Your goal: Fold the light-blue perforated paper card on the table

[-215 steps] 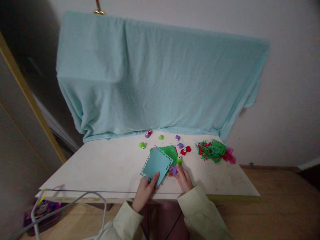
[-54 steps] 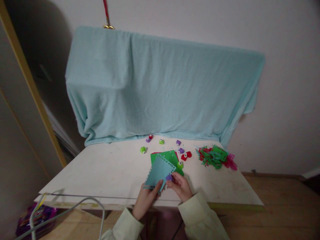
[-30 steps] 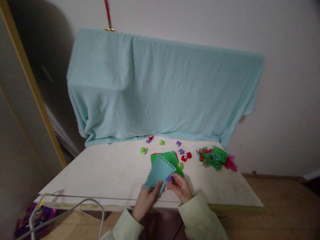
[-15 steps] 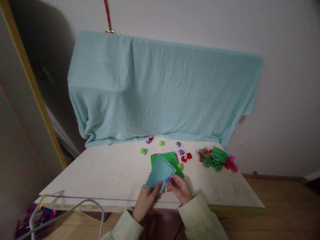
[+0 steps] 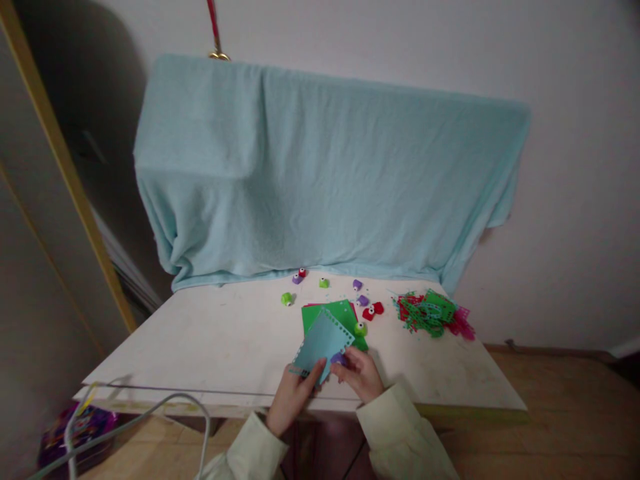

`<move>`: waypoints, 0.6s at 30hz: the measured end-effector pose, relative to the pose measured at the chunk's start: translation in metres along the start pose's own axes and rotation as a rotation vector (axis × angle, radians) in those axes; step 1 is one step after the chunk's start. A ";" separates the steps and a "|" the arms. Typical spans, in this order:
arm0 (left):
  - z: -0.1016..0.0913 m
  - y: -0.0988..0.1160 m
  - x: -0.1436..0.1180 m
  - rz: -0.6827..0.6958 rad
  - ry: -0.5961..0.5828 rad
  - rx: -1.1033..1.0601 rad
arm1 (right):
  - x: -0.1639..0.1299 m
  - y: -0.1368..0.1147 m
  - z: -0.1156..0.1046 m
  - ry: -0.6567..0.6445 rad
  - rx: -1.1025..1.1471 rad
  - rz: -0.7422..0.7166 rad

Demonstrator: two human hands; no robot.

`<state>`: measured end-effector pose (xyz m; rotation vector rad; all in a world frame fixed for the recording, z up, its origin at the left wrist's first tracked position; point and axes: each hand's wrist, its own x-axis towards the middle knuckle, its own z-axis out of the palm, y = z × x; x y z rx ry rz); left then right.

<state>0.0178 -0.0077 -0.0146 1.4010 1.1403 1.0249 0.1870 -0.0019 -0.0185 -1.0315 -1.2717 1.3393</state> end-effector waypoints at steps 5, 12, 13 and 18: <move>0.000 -0.007 0.000 -0.014 0.008 0.054 | 0.000 -0.002 0.001 0.055 0.008 0.010; -0.002 -0.005 0.000 0.012 0.014 0.123 | -0.001 -0.006 0.002 0.053 -0.003 0.015; -0.002 -0.005 0.001 0.017 0.006 0.132 | -0.001 -0.007 0.002 0.051 -0.005 0.015; -0.003 -0.002 0.001 0.053 -0.006 0.159 | -0.001 -0.010 0.003 0.059 -0.004 0.009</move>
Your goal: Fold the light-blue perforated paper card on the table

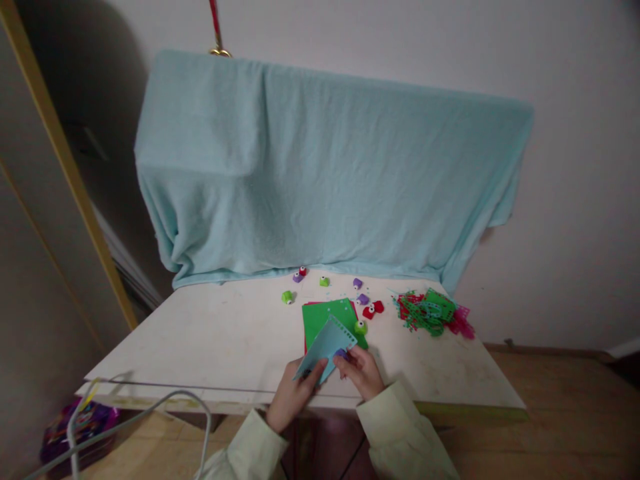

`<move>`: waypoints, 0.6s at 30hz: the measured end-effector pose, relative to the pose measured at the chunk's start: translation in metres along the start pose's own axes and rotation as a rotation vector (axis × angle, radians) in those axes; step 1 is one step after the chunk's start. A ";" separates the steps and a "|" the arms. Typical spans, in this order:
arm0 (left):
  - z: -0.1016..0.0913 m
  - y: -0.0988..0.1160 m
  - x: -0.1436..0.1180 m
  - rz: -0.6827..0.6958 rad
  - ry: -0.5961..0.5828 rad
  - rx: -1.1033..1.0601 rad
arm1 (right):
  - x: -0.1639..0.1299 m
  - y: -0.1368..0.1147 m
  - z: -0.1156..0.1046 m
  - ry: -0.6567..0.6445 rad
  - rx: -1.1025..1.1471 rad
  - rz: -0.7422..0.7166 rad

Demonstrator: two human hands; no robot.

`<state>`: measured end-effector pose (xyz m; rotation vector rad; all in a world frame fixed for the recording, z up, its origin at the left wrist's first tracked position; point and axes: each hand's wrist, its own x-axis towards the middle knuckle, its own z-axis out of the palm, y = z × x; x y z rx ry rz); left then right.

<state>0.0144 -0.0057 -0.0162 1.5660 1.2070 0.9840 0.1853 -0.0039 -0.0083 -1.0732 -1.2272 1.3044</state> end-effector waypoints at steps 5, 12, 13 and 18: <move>-0.001 0.001 0.000 0.030 0.003 0.037 | 0.000 -0.002 0.000 0.013 0.006 -0.009; 0.000 -0.001 0.000 0.046 -0.003 0.055 | 0.000 -0.002 0.001 0.033 -0.025 -0.014; 0.000 -0.001 0.000 0.048 -0.004 0.054 | -0.001 -0.002 0.002 0.035 -0.028 -0.015; 0.000 -0.002 0.001 0.057 -0.001 0.056 | -0.002 -0.004 0.002 0.007 -0.008 -0.012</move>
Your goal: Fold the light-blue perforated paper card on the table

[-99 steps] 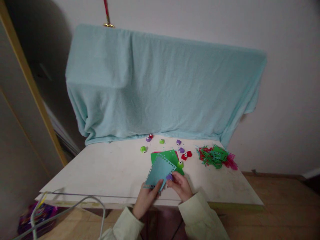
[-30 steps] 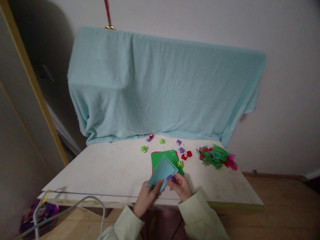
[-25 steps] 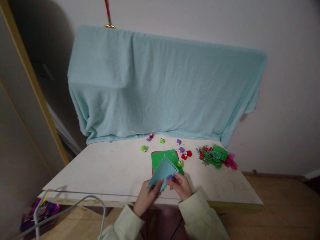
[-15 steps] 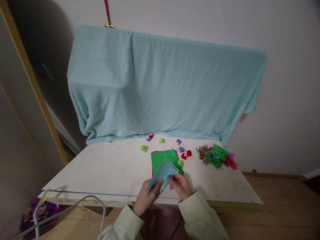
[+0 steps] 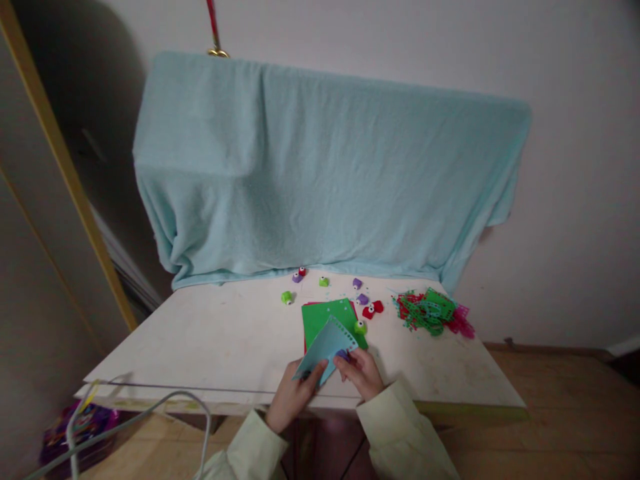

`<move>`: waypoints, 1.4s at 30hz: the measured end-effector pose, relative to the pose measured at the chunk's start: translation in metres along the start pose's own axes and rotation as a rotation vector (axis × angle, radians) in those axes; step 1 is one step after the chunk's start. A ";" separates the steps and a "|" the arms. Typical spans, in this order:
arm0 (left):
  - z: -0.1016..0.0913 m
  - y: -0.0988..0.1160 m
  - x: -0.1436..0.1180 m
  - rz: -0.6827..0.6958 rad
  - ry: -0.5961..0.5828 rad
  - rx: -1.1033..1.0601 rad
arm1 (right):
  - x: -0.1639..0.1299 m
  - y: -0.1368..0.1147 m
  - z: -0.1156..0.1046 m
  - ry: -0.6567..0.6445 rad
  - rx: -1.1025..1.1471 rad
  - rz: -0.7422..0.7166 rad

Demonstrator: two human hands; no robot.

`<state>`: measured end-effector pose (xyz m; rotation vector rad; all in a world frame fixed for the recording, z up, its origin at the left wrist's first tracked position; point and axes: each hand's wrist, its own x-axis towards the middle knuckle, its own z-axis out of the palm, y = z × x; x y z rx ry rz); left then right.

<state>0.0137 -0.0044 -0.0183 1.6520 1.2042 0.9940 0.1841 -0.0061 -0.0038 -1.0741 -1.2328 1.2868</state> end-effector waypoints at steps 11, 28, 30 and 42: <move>-0.001 0.003 -0.001 -0.025 -0.020 -0.010 | -0.001 -0.002 0.000 -0.017 0.011 -0.011; -0.004 0.014 0.000 0.050 -0.122 -0.003 | 0.000 0.005 -0.002 0.015 -0.099 -0.047; -0.004 0.015 0.000 0.038 -0.084 -0.030 | 0.000 0.004 -0.002 0.022 -0.099 -0.052; -0.001 0.015 0.000 0.029 -0.029 -0.108 | 0.003 0.006 -0.001 0.020 -0.004 -0.051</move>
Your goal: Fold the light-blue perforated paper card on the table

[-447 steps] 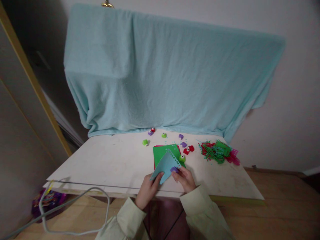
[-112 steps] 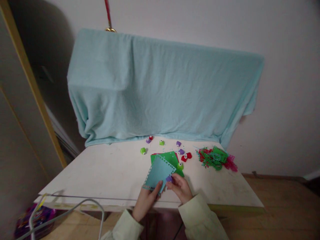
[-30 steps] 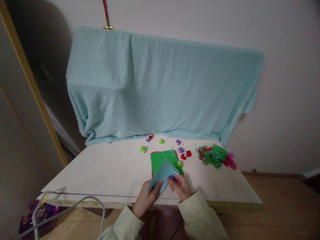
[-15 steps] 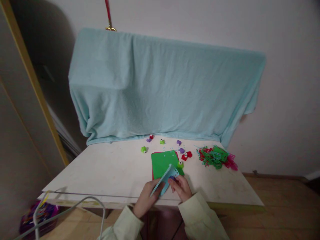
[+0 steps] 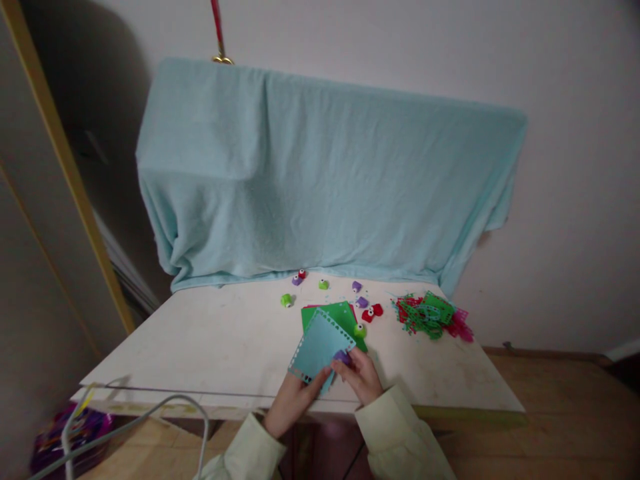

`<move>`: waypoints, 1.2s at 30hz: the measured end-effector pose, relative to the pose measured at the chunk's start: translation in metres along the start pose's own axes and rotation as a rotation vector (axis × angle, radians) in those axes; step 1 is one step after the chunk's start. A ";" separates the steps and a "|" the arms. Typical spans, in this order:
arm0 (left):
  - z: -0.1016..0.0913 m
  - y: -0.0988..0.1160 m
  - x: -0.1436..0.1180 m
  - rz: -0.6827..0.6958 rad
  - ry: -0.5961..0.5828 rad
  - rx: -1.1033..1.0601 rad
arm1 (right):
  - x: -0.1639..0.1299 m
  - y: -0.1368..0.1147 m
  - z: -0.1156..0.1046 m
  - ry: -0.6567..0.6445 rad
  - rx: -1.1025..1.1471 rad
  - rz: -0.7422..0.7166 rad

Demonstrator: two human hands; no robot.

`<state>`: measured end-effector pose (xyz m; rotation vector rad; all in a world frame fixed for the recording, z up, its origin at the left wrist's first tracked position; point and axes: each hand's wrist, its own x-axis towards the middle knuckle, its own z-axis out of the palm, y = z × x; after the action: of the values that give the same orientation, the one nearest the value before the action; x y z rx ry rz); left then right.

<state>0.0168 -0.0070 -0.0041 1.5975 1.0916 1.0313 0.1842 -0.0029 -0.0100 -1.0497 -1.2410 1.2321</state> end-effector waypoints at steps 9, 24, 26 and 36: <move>-0.001 -0.002 -0.003 -0.093 0.049 0.043 | 0.001 0.003 -0.007 -0.116 0.125 0.036; -0.004 0.005 -0.003 -0.086 0.069 -0.001 | 0.007 0.010 -0.014 0.074 0.414 0.014; -0.004 0.008 -0.003 -0.107 0.064 -0.015 | 0.007 0.009 -0.013 0.081 0.416 0.026; -0.003 0.007 -0.003 -0.123 0.090 -0.019 | 0.007 0.002 -0.011 0.113 0.407 0.070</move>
<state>0.0143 -0.0101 0.0031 1.4616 1.2210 1.0366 0.1942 0.0045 -0.0121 -0.8529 -0.8264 1.3867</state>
